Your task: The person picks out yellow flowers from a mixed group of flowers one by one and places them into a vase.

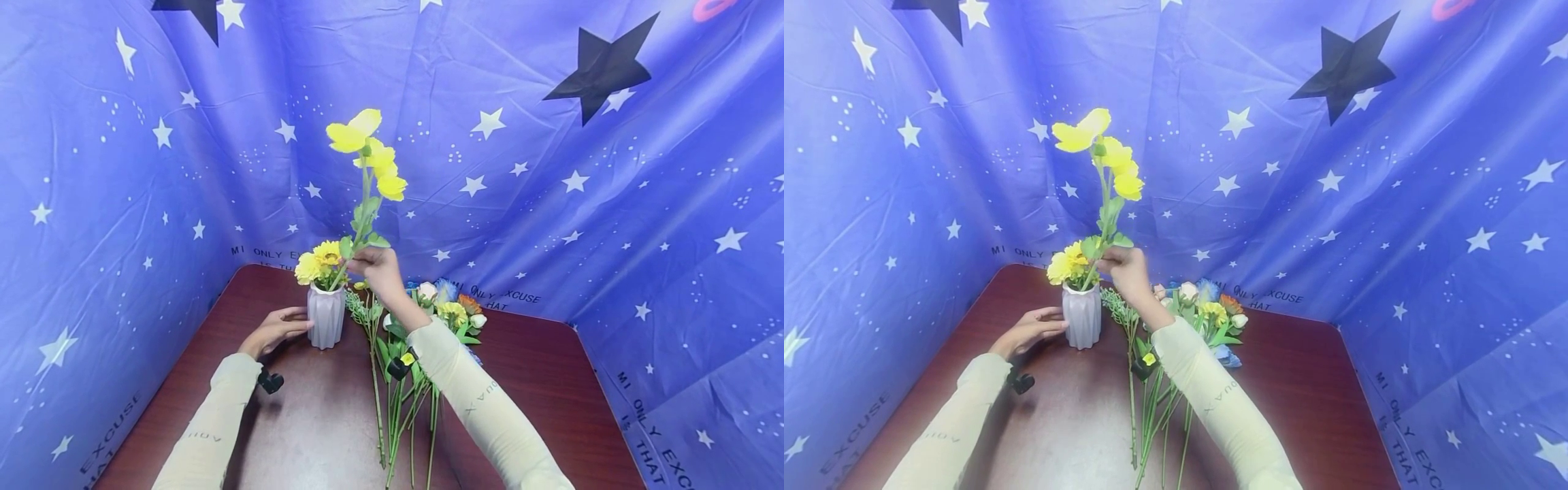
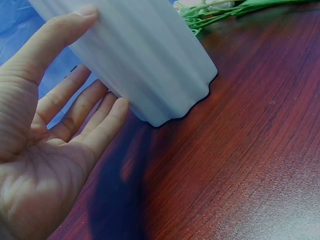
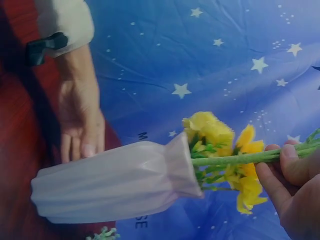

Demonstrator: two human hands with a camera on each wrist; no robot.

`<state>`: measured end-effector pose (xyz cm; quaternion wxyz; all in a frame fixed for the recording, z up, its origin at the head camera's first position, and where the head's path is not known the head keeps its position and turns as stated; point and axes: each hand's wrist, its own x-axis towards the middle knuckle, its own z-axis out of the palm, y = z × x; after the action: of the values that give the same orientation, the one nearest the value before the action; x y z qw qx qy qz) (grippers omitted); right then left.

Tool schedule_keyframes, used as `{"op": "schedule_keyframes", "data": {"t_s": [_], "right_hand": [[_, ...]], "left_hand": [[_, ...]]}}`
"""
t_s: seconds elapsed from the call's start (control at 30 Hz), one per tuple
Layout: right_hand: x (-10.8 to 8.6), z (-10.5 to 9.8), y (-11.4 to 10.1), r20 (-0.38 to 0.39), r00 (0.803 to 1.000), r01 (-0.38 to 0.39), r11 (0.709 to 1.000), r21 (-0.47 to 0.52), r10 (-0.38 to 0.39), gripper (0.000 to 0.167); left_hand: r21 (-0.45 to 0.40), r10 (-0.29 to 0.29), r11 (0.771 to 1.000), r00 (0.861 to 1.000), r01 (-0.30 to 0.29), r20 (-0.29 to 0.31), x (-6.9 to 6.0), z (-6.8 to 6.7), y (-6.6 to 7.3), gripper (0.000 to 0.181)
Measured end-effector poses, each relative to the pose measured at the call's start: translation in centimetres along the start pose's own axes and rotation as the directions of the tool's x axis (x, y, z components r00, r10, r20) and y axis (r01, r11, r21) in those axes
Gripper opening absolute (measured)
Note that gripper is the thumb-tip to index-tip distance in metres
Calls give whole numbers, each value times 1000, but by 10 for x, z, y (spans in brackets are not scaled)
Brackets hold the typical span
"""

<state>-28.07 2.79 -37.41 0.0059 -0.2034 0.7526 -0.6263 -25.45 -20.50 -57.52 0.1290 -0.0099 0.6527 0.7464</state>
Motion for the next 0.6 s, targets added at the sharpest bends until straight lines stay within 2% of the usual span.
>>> {"op": "schedule_keyframes", "data": {"t_s": [0.13, 0.27, 0.43, 0.6], "right_hand": [[-2, 2, 7, 13, 1000, -19, 991, -130, 21, 11], [-2, 3, 12, 40, 998, -44, 992, -115, 49, 12], [-4, 0, 7, 63, 995, -66, 993, -94, 72, 15], [-6, -5, 6, 75, 995, -57, 985, -160, 70, 14]], "left_hand": [[-5, -5, 1000, 1000, 5, 0, 1, 0, -1, 66], [3, -3, 1000, 1000, 3, 6, 2, 0, -1, 66], [9, 2, 1000, 1000, -2, 9, 1, -1, 0, 67], [6, -8, 1000, 1000, 8, -2, 1, -1, 0, 67]]}}
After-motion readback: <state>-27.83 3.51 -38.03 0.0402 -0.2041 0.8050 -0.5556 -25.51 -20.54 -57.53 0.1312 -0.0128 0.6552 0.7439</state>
